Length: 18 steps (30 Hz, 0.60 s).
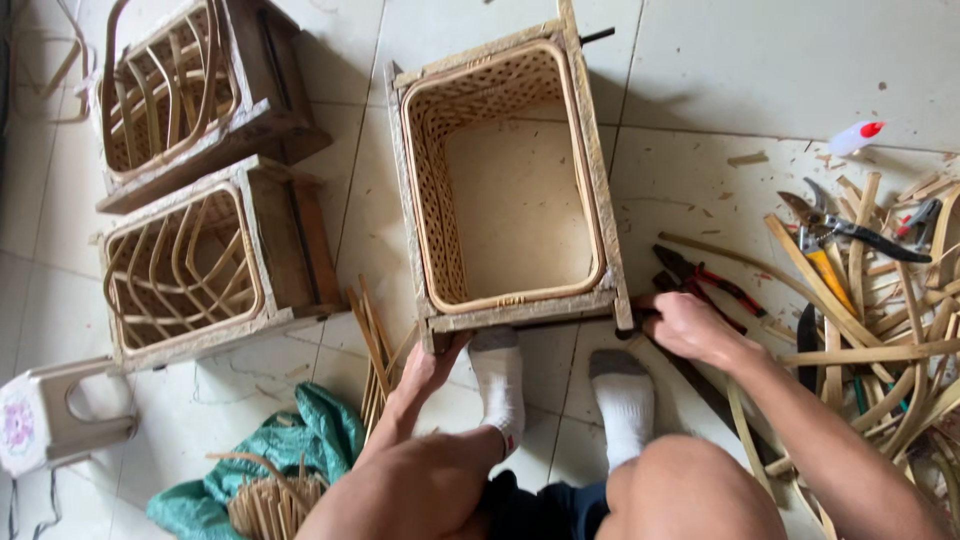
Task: The person inserts a bamboo strip into a wooden mold, hammers it into place, and secures it with glue. They then insert a curved bamboo frame into the basket, hammer it, and apply glue to the joints.
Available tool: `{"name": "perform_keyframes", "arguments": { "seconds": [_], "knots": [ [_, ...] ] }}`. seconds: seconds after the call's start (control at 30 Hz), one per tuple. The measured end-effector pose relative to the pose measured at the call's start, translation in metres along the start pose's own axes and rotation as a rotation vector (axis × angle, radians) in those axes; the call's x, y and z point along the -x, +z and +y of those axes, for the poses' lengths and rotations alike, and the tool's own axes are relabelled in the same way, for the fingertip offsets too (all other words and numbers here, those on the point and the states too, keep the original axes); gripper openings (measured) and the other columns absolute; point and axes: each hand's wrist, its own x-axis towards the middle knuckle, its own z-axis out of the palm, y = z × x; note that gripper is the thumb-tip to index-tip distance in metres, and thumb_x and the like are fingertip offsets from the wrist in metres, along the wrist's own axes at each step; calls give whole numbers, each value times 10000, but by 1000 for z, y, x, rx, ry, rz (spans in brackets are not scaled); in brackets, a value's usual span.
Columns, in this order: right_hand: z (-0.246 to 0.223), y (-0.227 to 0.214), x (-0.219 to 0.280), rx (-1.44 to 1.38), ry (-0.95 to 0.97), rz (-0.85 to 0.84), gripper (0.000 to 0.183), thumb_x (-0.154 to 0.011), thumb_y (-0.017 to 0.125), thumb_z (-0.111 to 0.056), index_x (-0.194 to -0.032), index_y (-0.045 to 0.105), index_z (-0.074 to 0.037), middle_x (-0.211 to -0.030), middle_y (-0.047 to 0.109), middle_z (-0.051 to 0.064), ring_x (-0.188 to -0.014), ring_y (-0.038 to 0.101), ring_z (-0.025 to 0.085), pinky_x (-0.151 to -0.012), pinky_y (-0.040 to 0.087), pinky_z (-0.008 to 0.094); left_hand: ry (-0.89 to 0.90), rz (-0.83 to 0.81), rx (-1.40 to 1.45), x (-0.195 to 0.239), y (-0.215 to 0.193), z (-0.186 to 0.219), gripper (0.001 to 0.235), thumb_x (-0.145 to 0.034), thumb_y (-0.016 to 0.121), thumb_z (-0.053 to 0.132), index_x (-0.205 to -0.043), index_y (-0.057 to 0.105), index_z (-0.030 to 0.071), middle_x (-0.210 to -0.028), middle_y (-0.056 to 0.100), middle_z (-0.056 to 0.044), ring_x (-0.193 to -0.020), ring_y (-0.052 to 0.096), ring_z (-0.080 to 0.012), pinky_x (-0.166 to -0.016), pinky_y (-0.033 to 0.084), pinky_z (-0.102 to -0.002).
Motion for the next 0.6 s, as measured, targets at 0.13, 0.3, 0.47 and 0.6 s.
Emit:
{"name": "perform_keyframes", "arguments": {
  "seconds": [0.13, 0.3, 0.47, 0.6],
  "knots": [
    [11, 2, 1, -342, 58, 47, 237, -857, 561, -82, -1016, 712, 11, -736, 627, 294, -686, 587, 420, -654, 483, 516, -99, -68, -8, -1, -1, 1, 428, -964, 635, 448, -1251, 672, 133, -1112, 743, -185, -1046, 696, -382, -864, 541, -456],
    [24, -2, -17, -625, -176, 244, 294, -847, 500, -97, -1013, 681, 64, -807, 740, 144, -708, 677, 245, -660, 546, 448, 3, -29, -46, -14, -5, 3, 420, -941, 661, 425, -1227, 668, 118, -1094, 732, -209, -1008, 687, -422, -809, 553, -485],
    [26, -3, -13, -381, -237, -42, 243, -853, 555, -132, -957, 642, 69, -873, 689, 180, -779, 646, 213, -690, 520, 415, -88, -131, -144, -12, -2, -12, 385, -954, 648, 420, -1223, 689, 148, -1100, 733, -207, -1014, 672, -445, -799, 550, -507],
    [18, -15, -20, 174, -75, -424, 271, -854, 592, -163, -780, 603, 97, -753, 584, 192, -655, 517, 214, -651, 465, 403, -69, -143, -109, -11, -3, -23, 374, -948, 654, 400, -1210, 686, 135, -1107, 733, -204, -1008, 672, -443, -803, 558, -493]
  ]
}}
